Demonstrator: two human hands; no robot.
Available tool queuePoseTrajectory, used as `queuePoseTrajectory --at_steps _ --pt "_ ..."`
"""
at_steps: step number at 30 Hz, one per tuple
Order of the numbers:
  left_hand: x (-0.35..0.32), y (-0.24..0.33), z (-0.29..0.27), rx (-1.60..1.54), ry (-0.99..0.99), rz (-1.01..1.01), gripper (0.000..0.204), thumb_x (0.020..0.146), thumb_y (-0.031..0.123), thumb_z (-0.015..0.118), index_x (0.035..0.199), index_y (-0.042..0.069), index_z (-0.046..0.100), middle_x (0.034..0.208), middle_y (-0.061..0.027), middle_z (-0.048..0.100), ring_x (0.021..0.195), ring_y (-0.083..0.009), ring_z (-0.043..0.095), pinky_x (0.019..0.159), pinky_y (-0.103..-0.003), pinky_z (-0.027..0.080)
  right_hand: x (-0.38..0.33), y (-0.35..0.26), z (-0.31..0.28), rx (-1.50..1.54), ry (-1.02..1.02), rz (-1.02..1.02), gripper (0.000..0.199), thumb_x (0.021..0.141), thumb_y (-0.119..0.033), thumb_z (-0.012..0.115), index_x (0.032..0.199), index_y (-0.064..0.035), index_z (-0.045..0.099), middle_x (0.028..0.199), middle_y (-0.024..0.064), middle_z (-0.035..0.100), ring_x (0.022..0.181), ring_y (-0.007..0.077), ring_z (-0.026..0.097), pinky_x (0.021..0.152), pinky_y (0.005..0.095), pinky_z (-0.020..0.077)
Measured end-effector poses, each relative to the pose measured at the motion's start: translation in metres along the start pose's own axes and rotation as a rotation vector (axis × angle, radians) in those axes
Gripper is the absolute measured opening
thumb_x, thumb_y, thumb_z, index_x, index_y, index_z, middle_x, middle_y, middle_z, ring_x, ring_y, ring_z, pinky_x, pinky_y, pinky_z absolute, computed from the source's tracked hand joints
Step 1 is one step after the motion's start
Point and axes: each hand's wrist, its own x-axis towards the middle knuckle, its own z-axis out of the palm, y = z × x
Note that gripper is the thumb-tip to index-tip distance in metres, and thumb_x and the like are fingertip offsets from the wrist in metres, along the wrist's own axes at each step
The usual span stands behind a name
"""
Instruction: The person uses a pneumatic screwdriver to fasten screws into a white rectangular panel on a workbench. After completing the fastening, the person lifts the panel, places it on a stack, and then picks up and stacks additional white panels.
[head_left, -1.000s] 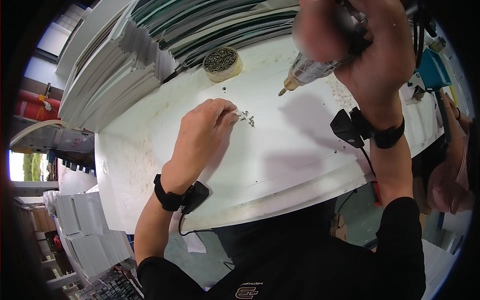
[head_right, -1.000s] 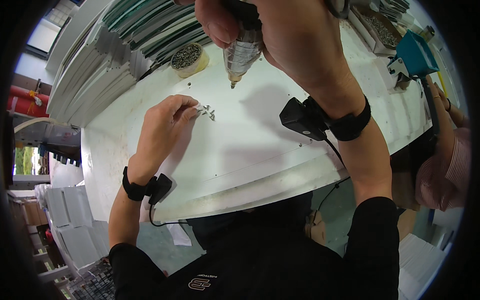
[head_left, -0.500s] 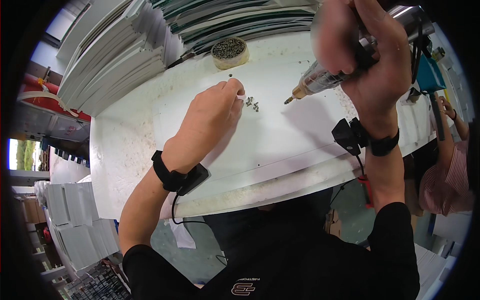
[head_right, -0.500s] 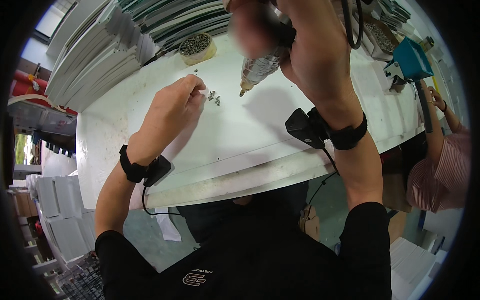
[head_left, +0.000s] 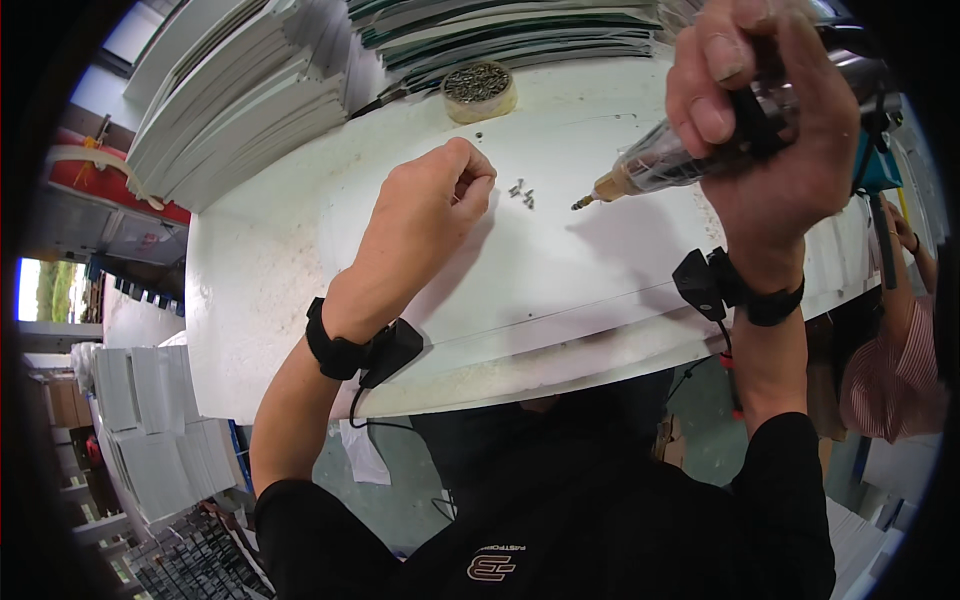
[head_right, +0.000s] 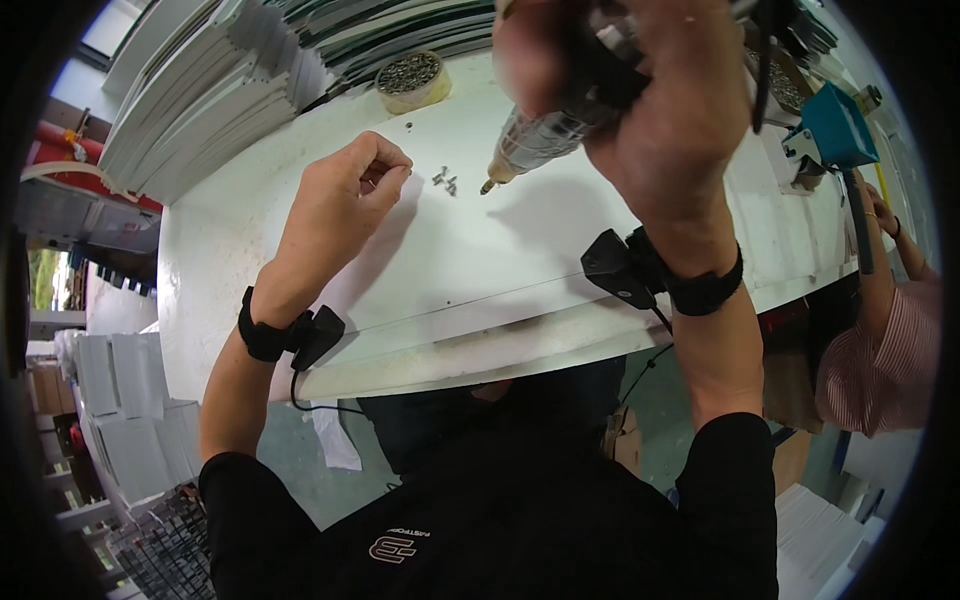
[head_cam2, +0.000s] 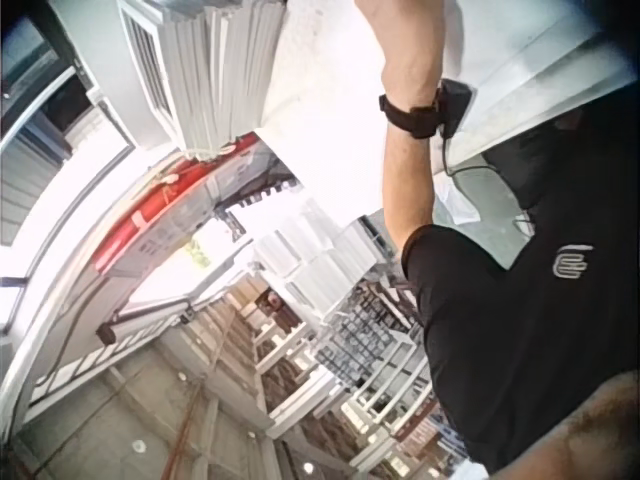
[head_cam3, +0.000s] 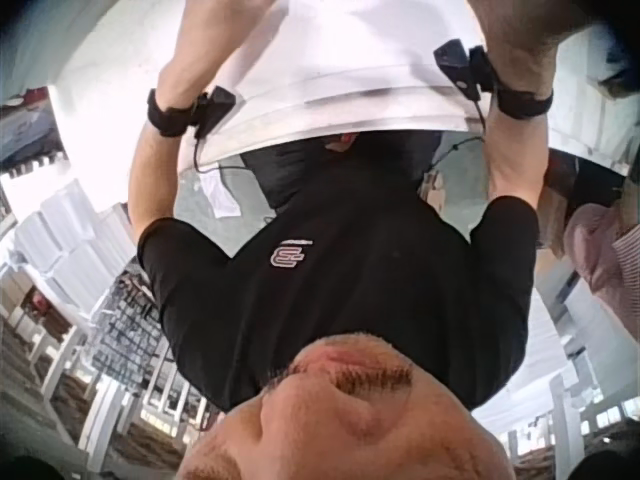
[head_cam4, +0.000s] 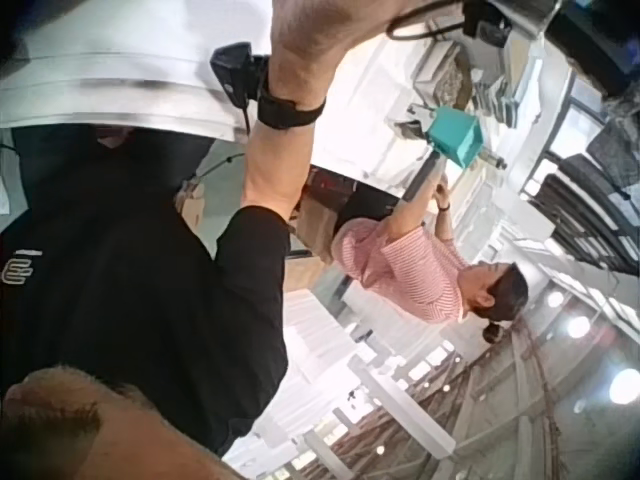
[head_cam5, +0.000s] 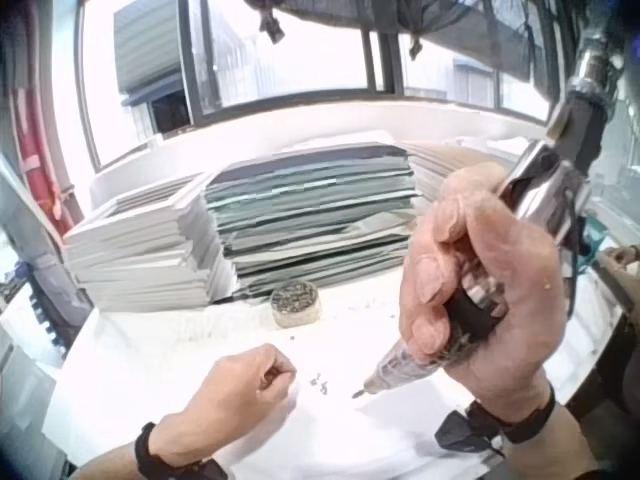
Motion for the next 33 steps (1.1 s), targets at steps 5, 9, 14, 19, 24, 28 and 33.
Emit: queuePoseTrajectory --at_steps 5,9,14,19,24,28,33 --pt "-0.091 -0.011 -0.035 -0.429 0.242 -0.182 0.004 0.097 0.003 0.064 0.100 0.001 0.063 0.096 -0.0047 0.068 0.087 -0.0121 0.065 0.079 -0.030 0.055 -0.012 0.001 0.013 0.301 -0.167 0.191 0.031 0.109 -0.033 0.044 0.113 -0.0031 0.053 0.085 0.0053 0.055 0.064 0.0143 0.055 0.050 0.0254 0.0474" --pt "-0.161 -0.028 -0.022 -0.759 0.402 -0.238 0.011 0.099 0.002 0.063 0.110 0.003 0.058 0.103 -0.0058 0.064 0.093 -0.0121 0.063 0.081 -0.029 0.057 -0.025 0.008 0.059 0.372 -0.224 0.256 0.032 0.109 -0.032 0.041 0.112 -0.0037 0.054 0.091 0.0035 0.053 0.066 0.0112 0.050 0.053 0.0247 0.0444" --pt "-0.203 -0.028 0.001 -0.977 0.467 -0.256 0.018 0.103 0.006 0.062 0.118 0.004 0.053 0.106 -0.0073 0.063 0.094 -0.0132 0.063 0.083 -0.030 0.058 -0.033 0.036 0.106 0.538 -0.159 0.176 0.032 0.111 -0.033 0.040 0.108 -0.0040 0.055 0.080 0.0099 0.065 0.051 0.0189 0.064 0.041 0.0313 0.0544" --pt "-0.209 -0.026 0.007 -1.078 0.451 -0.233 0.021 0.103 0.007 0.062 0.120 0.004 0.051 0.106 -0.0082 0.063 0.095 -0.0138 0.064 0.083 -0.031 0.059 -0.032 0.034 0.124 0.519 -0.248 0.322 0.031 0.110 -0.032 0.041 0.110 -0.0049 0.055 0.087 0.0053 0.058 0.058 0.0128 0.053 0.048 0.0274 0.0478" --pt "-0.209 -0.027 0.006 -1.116 0.459 -0.206 0.021 0.103 0.006 0.062 0.120 0.004 0.051 0.107 -0.0084 0.063 0.097 -0.0140 0.064 0.082 -0.032 0.060 -0.034 0.034 0.131 0.488 -0.332 0.353 0.030 0.110 -0.032 0.040 0.110 -0.0055 0.054 0.091 0.0039 0.055 0.060 0.0107 0.047 0.052 0.0263 0.0458" --pt "-0.209 -0.031 0.005 -1.124 0.464 -0.196 0.022 0.102 0.003 0.062 0.121 0.004 0.050 0.108 -0.0081 0.062 0.098 -0.0133 0.064 0.082 -0.031 0.060 -0.036 0.037 0.136 0.470 -0.341 0.347 0.030 0.110 -0.031 0.039 0.110 -0.0051 0.054 0.091 0.0039 0.056 0.060 0.0107 0.048 0.052 0.0262 0.0467" --pt "-0.209 -0.034 0.003 -1.130 0.468 -0.195 0.023 0.102 0.002 0.062 0.121 0.004 0.051 0.108 -0.0073 0.062 0.099 -0.0124 0.063 0.083 -0.030 0.060 -0.036 0.042 0.137 0.477 -0.369 0.343 0.031 0.110 -0.031 0.039 0.109 -0.0047 0.054 0.091 0.0040 0.056 0.061 0.0108 0.049 0.053 0.0262 0.0476"
